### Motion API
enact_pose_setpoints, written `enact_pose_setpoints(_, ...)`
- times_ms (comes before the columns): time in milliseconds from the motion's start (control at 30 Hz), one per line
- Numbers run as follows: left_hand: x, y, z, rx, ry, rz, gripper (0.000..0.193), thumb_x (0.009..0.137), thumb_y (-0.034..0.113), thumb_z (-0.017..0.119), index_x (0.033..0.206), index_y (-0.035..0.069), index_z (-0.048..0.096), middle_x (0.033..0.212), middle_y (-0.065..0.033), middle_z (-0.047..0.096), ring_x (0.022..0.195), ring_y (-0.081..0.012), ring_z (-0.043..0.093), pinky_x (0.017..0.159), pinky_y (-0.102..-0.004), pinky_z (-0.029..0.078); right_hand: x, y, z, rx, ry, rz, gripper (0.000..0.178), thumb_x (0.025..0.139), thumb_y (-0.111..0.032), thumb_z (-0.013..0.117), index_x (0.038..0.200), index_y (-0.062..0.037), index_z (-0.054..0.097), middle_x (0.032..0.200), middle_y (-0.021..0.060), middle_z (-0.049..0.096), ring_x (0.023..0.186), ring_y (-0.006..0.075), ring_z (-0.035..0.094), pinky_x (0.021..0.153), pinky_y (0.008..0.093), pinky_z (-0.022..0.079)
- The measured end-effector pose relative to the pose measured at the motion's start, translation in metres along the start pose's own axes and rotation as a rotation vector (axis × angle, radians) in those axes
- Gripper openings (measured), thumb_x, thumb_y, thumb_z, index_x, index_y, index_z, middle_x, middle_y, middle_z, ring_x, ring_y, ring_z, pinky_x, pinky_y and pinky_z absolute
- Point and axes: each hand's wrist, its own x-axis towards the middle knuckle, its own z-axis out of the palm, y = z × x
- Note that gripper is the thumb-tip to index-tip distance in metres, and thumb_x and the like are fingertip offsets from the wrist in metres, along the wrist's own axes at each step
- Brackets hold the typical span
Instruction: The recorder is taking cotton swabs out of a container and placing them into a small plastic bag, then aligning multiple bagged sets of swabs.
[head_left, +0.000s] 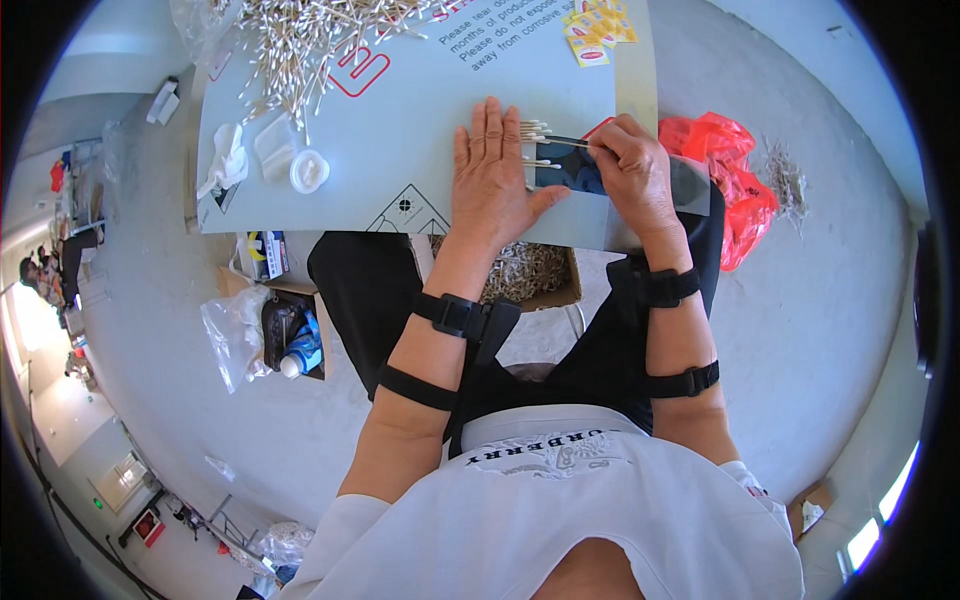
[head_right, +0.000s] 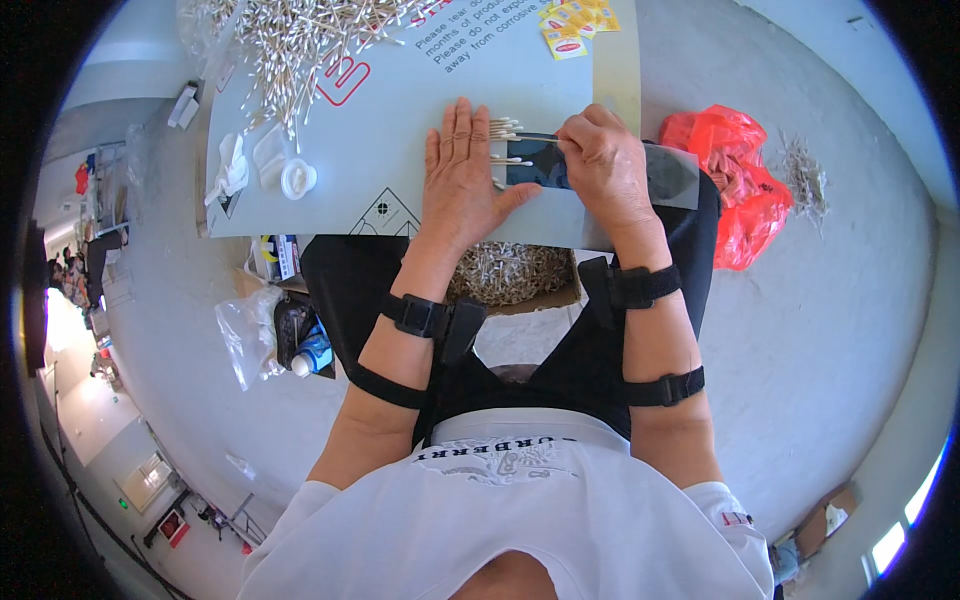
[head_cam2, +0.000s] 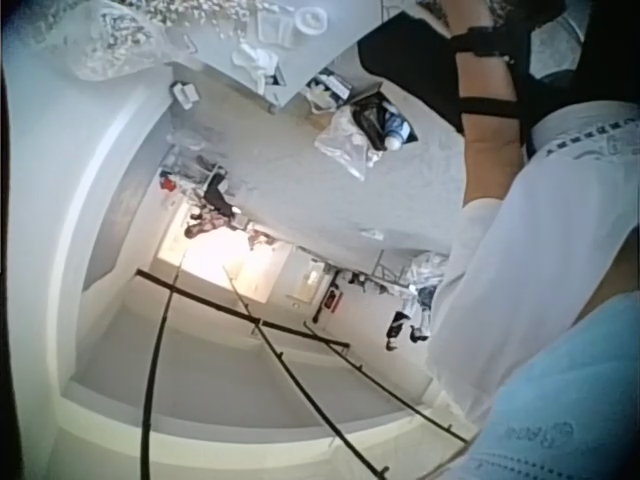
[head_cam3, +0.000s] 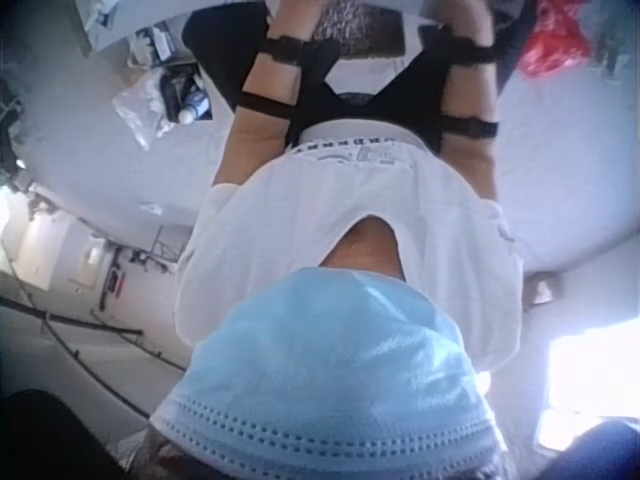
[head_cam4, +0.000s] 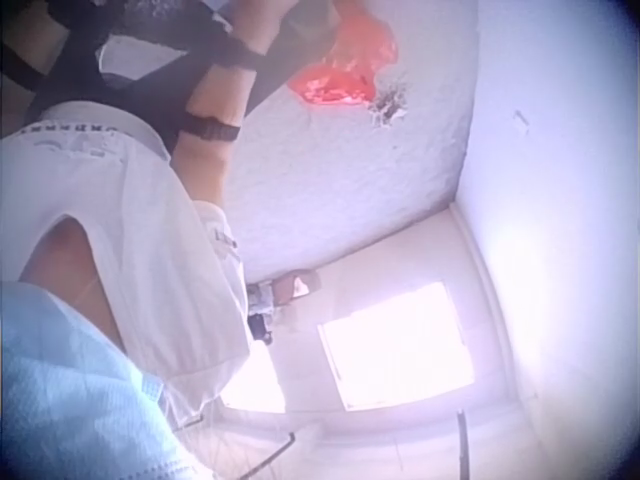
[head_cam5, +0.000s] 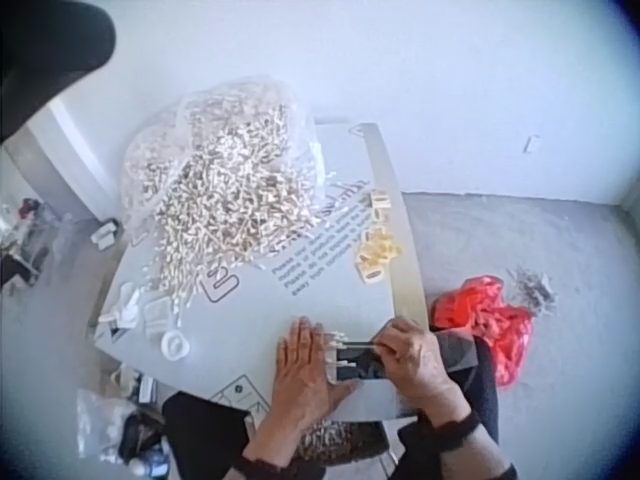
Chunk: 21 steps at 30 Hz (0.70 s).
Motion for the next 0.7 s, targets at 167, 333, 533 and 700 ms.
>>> enact_pose_setpoints(167, 0.0, 0.001, -0.001, -0.015, 0.003, -0.004, 0.111, 0.072, 0.059, 0.072, 0.149, -0.002, 0.021, 0.157, -0.0224, 0.017, 0.148, -0.0333, 0.01, 0.119, -0.0475, 0.007, -0.001, 0.001, 0.003, -0.005, -0.046, -0.023, 0.003, 0.076, -0.006, 0.067, 0.078, -0.0053, 0.064, 0.083, 0.0101, 0.06, 0.084, 0.0321, 0.061, 0.071, 0.0404, 0.051)
enact_pose_setpoints(333, -0.001, 0.001, -0.002, -0.074, 0.024, -0.007, 0.106, 0.072, 0.046, 0.077, 0.147, -0.005, 0.023, 0.155, -0.0247, 0.02, 0.146, -0.0352, 0.014, 0.118, -0.0489, 0.009, 0.0, -0.011, 0.032, -0.06, -0.106, -0.06, 0.012, 0.075, -0.003, 0.066, 0.087, -0.0041, 0.065, 0.09, 0.0122, 0.061, 0.088, 0.0333, 0.061, 0.075, 0.0399, 0.051)
enact_pose_setpoints(533, 0.002, -0.015, 0.0, -0.689, 0.427, -0.06, 0.068, 0.094, 0.025, 0.06, 0.149, 0.001, 0.026, 0.154, -0.0215, 0.024, 0.144, -0.0301, 0.022, 0.116, -0.0438, 0.019, -0.014, -0.025, 0.063, 0.603, 0.393, 0.176, 0.025, 0.093, -0.003, 0.056, 0.117, 0.0027, 0.057, 0.124, 0.0145, 0.055, 0.109, 0.0236, 0.057, 0.095, 0.0315, 0.046)
enact_pose_setpoints(700, 0.013, -0.016, 0.008, -1.238, 0.536, -0.233, 0.055, 0.101, 0.024, 0.048, 0.147, 0.0, 0.03, 0.152, -0.0203, 0.029, 0.142, -0.028, 0.027, 0.117, -0.0396, 0.02, -0.012, -0.042, 0.086, 0.728, 0.418, 0.194, 0.032, 0.1, -0.008, 0.049, 0.13, 0.0031, 0.05, 0.142, 0.0162, 0.044, 0.126, 0.0244, 0.047, 0.105, 0.0327, 0.038)
